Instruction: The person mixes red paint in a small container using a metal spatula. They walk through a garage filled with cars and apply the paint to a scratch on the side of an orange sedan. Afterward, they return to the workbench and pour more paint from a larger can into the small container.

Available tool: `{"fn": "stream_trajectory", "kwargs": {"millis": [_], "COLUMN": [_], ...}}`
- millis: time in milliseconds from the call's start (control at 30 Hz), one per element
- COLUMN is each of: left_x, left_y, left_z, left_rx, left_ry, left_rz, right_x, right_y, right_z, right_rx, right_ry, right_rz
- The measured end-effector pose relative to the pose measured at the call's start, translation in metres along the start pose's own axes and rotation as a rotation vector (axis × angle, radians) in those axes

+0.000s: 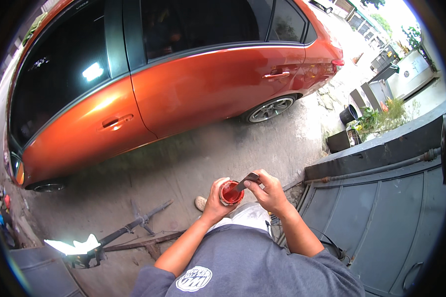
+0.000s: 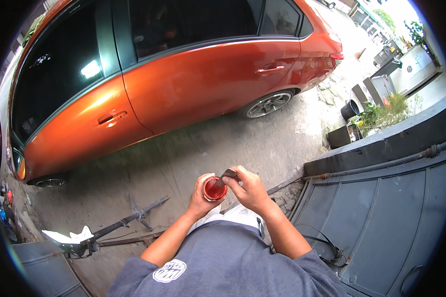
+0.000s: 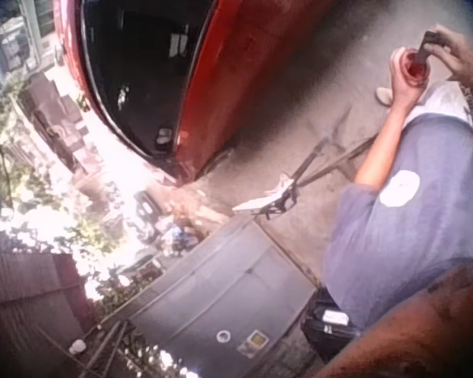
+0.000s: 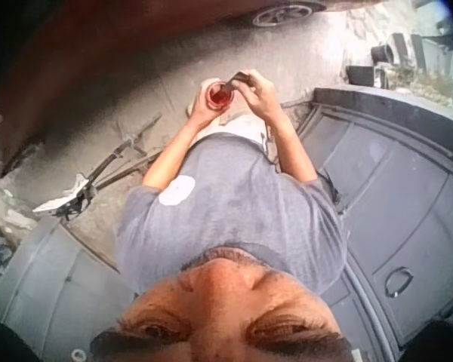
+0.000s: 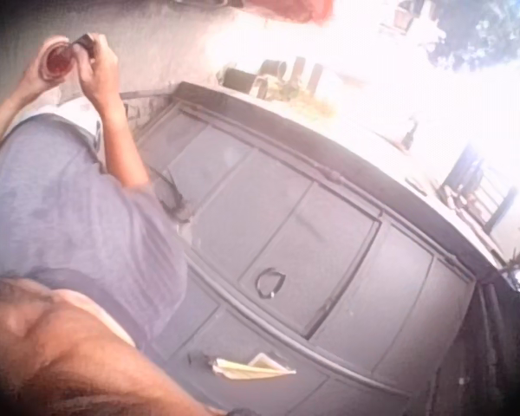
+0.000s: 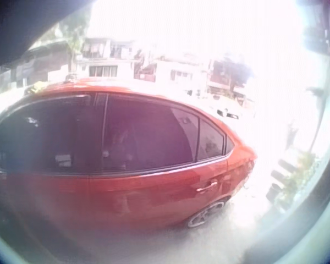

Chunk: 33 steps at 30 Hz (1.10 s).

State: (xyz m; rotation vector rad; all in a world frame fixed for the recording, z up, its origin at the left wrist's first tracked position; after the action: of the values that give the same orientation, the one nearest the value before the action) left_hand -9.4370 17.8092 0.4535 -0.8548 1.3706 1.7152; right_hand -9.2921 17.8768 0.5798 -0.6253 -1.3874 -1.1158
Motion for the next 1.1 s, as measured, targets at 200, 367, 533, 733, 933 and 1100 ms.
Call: {"fn": "stream_trajectory", "kwargs": {"millis": [200, 367, 533, 733, 933, 1100], "left_x": [-0.008, -0.012, -0.027, -0.066, -0.126, -0.161], "left_y": [0.001, -0.036, -0.111, -0.248, -0.377, -0.441], "left_z": [0.035, 0.074, 0.121, 0.193, 0.259, 0.291], "left_rx": [-0.04, -0.029, 0.006, 0.0, 0.081, 0.162], "left_ry": [0.008, 0.053, 0.037, 0.078, 0.039, -0.063], "left_rz": [-0.049, -0.022, -0.002, -0.127, -0.078, 0.022], "right_x": [0.009, -0.001, -0.026, -0.076, -0.112, -0.142], "right_y": [0.018, 0.054, 0.138, 0.296, 0.438, 0.516], "right_z": [0.043, 0.065, 0.072, 0.07, 0.066, 0.058], "right_rx": [0.093, 0.146, 0.115, 0.017, -0.012, -0.063], "right_ry": [-0.059, -0.016, 0.051, 0.095, 0.083, 0.042], "right_rz": [-0.005, 0.019, 0.004, -0.017, -0.016, 0.019]}}
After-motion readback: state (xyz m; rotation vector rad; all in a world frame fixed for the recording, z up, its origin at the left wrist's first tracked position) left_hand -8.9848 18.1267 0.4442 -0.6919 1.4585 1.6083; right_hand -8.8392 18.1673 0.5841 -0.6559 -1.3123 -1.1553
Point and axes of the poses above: each hand's wrist, its own z-axis towards the middle knuckle, its own y-axis out of the back of the hand, x = y × z, the point moved 9 cm from there along z, towards the middle knuckle, and after that the axes turned 13 degrees about z, right-handed, at the moved point
